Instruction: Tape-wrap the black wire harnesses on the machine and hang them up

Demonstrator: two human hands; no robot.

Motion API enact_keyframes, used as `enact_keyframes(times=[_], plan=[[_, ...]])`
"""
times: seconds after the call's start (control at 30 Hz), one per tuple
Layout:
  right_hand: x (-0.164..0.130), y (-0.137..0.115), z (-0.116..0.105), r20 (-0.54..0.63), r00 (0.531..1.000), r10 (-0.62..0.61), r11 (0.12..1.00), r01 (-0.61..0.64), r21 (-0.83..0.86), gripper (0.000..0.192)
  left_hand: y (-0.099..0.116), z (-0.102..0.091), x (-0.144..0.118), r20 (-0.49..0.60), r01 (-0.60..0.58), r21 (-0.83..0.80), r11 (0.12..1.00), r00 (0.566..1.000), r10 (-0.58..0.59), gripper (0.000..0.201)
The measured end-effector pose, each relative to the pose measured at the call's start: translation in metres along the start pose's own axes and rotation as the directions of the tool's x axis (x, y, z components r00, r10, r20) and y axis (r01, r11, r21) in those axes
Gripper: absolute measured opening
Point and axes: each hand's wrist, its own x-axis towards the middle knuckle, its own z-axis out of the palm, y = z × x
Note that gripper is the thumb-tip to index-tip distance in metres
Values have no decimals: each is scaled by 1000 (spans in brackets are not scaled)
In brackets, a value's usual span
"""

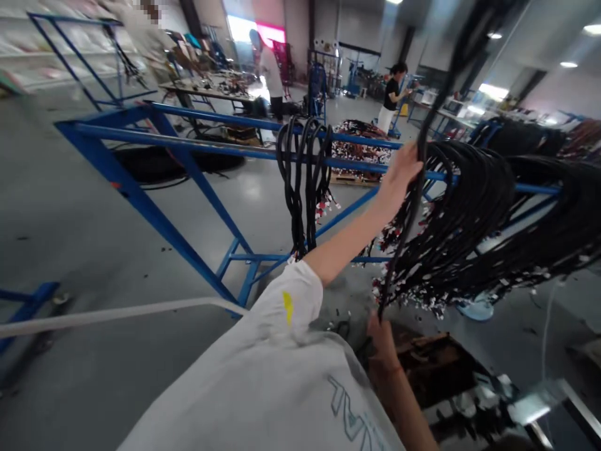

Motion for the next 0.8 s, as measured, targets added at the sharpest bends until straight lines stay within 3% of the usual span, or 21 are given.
enact_keyframes(times=[0.07,0.1,0.17,0.2,0.23,0.27,0.33,0.37,0.43,0.5,0.57,0.6,0.63,0.67,0.73,0.77,0.8], plan=[[43,-45,-18,-184,966,-183,980,165,-108,50,7,-65,-14,-101,-201,338,919,963,248,35],[66,-71,-27,-235,924,-301,950,269,-158,47,8,-99,-29,-141,-264,476,839,919,369,42],[113,-125,-37,-308,812,-495,867,440,-233,50,6,-164,-59,-250,-263,694,670,785,567,54],[135,-150,-33,-328,761,-560,828,496,-262,54,4,-193,-71,-332,-180,743,644,737,589,60],[154,-172,-21,-329,722,-608,793,537,-287,57,1,-219,-80,-407,-93,740,666,727,553,66],[168,-189,-2,-305,694,-652,758,575,-309,58,-2,-240,-85,-467,-20,687,726,753,463,69],[181,-213,52,-172,661,-731,675,660,-332,53,-8,-272,-85,-487,140,516,845,860,155,75],[182,-219,81,-78,634,-769,621,713,-324,52,-12,-281,-83,-448,225,433,873,894,-9,76],[181,-225,128,63,587,-807,541,777,-322,50,-20,-290,-79,-364,362,329,872,901,-236,73],[188,-225,140,182,562,-807,479,803,-355,46,-27,-292,-76,-324,417,277,866,889,-324,68],[202,-222,109,151,564,-812,444,764,-468,41,-32,-294,-74,-258,438,235,867,889,-379,62],[207,-219,79,51,571,-819,451,697,-557,39,-33,-294,-74,-222,447,222,867,889,-401,59],[212,-214,42,-100,566,-818,485,587,-648,39,-34,-294,-73,-195,452,216,865,888,-416,55],[214,-207,3,-304,529,-792,558,427,-712,40,-34,-294,-72,-176,454,216,865,889,-423,51],[217,-189,-73,-623,407,-668,710,98,-697,43,-32,-290,-72,-164,438,224,871,897,-410,47],[219,-178,-104,-688,391,-611,745,-9,-667,43,-31,-288,-72,-161,430,229,874,902,-401,46],[222,-169,-130,-684,433,-587,739,-59,-671,41,-29,-285,-72,-155,427,231,874,903,-400,47]])
